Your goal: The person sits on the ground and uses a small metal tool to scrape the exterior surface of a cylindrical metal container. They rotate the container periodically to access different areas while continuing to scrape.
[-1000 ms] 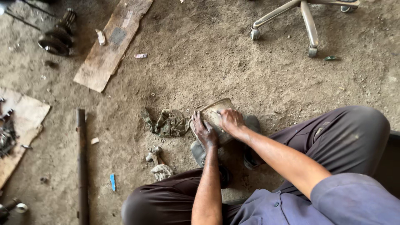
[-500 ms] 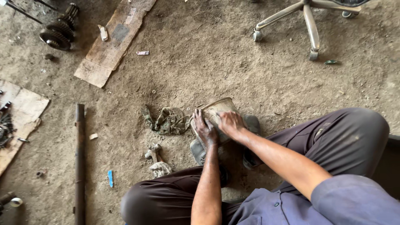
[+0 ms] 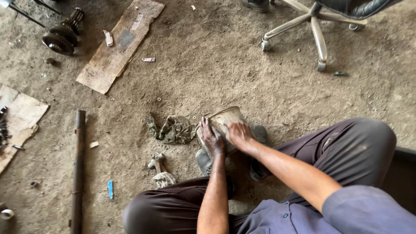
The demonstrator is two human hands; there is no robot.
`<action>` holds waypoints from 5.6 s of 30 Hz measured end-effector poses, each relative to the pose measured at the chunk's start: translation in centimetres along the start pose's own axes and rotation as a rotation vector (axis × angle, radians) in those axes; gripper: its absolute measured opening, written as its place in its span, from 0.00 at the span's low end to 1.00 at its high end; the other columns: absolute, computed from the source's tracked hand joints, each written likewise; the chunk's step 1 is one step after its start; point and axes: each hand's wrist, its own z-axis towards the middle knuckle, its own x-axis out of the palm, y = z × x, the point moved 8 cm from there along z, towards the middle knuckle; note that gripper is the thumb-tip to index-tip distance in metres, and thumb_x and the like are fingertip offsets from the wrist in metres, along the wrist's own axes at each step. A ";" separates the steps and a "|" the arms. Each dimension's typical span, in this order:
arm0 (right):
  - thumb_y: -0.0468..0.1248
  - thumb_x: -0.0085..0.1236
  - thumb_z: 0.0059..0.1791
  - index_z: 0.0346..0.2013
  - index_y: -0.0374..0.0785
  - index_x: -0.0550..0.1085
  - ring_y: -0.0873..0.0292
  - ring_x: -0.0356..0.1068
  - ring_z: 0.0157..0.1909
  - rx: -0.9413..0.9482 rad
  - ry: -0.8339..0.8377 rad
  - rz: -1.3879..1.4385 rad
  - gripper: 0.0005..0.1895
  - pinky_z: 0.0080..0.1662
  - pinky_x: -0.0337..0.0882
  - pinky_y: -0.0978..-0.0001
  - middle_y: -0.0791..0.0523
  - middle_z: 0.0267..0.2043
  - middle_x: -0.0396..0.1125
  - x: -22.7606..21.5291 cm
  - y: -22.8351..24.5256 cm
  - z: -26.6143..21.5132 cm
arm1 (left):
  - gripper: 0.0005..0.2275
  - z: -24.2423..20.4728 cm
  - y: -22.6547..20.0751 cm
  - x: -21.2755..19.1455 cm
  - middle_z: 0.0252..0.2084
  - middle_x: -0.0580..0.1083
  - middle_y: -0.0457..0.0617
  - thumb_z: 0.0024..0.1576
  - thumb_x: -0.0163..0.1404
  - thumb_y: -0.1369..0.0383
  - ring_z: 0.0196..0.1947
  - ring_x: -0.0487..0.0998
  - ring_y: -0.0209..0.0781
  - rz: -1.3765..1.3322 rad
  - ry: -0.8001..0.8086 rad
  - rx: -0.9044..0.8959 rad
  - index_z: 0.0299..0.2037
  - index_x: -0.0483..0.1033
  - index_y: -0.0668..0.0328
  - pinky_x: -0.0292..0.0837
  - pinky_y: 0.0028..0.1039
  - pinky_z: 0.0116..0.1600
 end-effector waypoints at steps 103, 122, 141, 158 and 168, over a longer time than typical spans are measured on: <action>0.33 0.41 0.48 0.54 0.39 0.78 0.44 0.74 0.25 0.095 0.229 0.096 0.24 0.30 0.76 0.51 0.42 0.30 0.74 -2.2 1.4 0.4 | 0.20 -0.3 -2.2 -1.8 0.73 0.64 0.58 0.65 0.40 0.71 0.77 0.55 0.59 -0.007 -0.005 0.030 0.68 0.66 0.59 0.46 0.49 0.79; 0.32 0.39 0.49 0.55 0.35 0.77 0.52 0.67 0.17 0.040 0.246 0.085 0.24 0.20 0.70 0.58 0.45 0.22 0.71 -2.0 0.6 -0.6 | 0.22 -0.4 0.3 0.2 0.74 0.62 0.59 0.64 0.42 0.70 0.75 0.56 0.60 0.026 -0.020 0.039 0.69 0.65 0.58 0.56 0.50 0.75; 0.40 0.46 0.50 0.42 0.41 0.82 0.37 0.75 0.41 0.248 0.270 -0.016 0.16 0.44 0.76 0.44 0.42 0.39 0.75 -1.8 -1.3 2.0 | 0.21 0.1 -2.8 -2.1 0.74 0.63 0.55 0.63 0.41 0.71 0.76 0.56 0.58 -0.018 -0.007 -0.025 0.68 0.67 0.57 0.48 0.49 0.76; 0.37 0.50 0.47 0.58 0.44 0.78 0.59 0.64 0.19 0.064 0.166 0.073 0.24 0.23 0.67 0.64 0.52 0.22 0.70 -1.2 -3.7 1.9 | 0.18 0.1 -2.5 -2.0 0.72 0.65 0.52 0.64 0.43 0.72 0.76 0.58 0.51 0.042 -0.013 -0.041 0.65 0.71 0.55 0.45 0.42 0.79; 0.40 0.51 0.49 0.58 0.43 0.76 0.48 0.74 0.26 0.231 0.258 0.085 0.23 0.33 0.75 0.53 0.45 0.28 0.75 -4.0 -1.6 2.4 | 0.22 0.4 -3.4 -3.1 0.73 0.63 0.50 0.60 0.43 0.73 0.76 0.56 0.48 0.078 0.033 -0.116 0.66 0.68 0.57 0.46 0.44 0.76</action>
